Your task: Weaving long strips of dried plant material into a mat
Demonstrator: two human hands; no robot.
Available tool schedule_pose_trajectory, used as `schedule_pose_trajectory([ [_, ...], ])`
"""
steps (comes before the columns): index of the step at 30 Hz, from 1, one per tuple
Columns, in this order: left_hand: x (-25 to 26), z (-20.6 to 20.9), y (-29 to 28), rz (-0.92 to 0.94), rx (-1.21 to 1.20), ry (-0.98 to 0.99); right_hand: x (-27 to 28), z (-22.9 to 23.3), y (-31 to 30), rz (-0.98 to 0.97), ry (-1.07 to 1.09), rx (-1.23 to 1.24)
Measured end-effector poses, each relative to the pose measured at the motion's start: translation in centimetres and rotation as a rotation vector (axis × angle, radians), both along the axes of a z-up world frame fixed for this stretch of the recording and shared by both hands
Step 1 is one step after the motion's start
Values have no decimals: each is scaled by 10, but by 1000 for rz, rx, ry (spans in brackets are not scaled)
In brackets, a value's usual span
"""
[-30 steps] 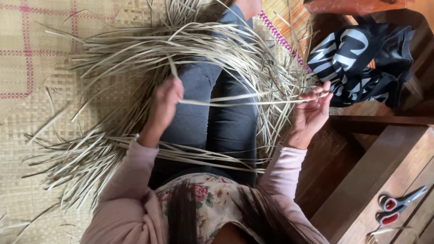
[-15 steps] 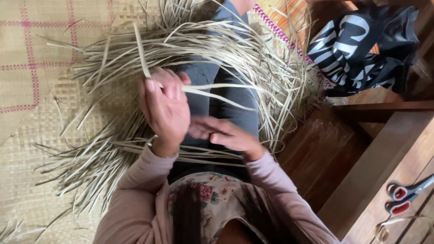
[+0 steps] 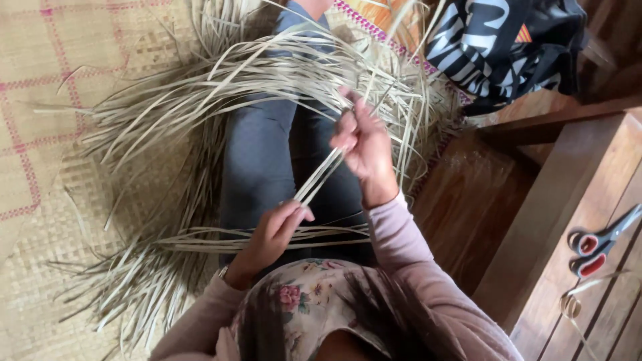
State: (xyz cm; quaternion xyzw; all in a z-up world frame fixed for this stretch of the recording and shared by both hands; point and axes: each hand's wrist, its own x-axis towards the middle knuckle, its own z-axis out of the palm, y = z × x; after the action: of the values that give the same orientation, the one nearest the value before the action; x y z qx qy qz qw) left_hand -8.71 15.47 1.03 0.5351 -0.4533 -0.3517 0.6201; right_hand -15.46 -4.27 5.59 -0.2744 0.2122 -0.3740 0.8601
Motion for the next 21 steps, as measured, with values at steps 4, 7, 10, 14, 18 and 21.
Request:
schedule_pose_trajectory([
  [4, 18, -21, 29, 50, 115, 25, -27, -22, -46, -245, 81, -66],
  [7, 34, -26, 40, 226, 222, 121, -48, -58, -72, -389, 115, -77],
  [10, 43, -18, 44, 279, 67, 706, -58, -72, -80, -386, -30, 76],
  [14, 54, -36, 54, 513, 277, 587, -63, -86, -86, -450, -46, 56],
  [18, 62, -38, 60, 574, 375, 689, -64, -89, -88, -520, -31, 66],
  [21, 73, -66, 77, 505, 340, 822, -68, -93, -91, -525, -22, 41],
])
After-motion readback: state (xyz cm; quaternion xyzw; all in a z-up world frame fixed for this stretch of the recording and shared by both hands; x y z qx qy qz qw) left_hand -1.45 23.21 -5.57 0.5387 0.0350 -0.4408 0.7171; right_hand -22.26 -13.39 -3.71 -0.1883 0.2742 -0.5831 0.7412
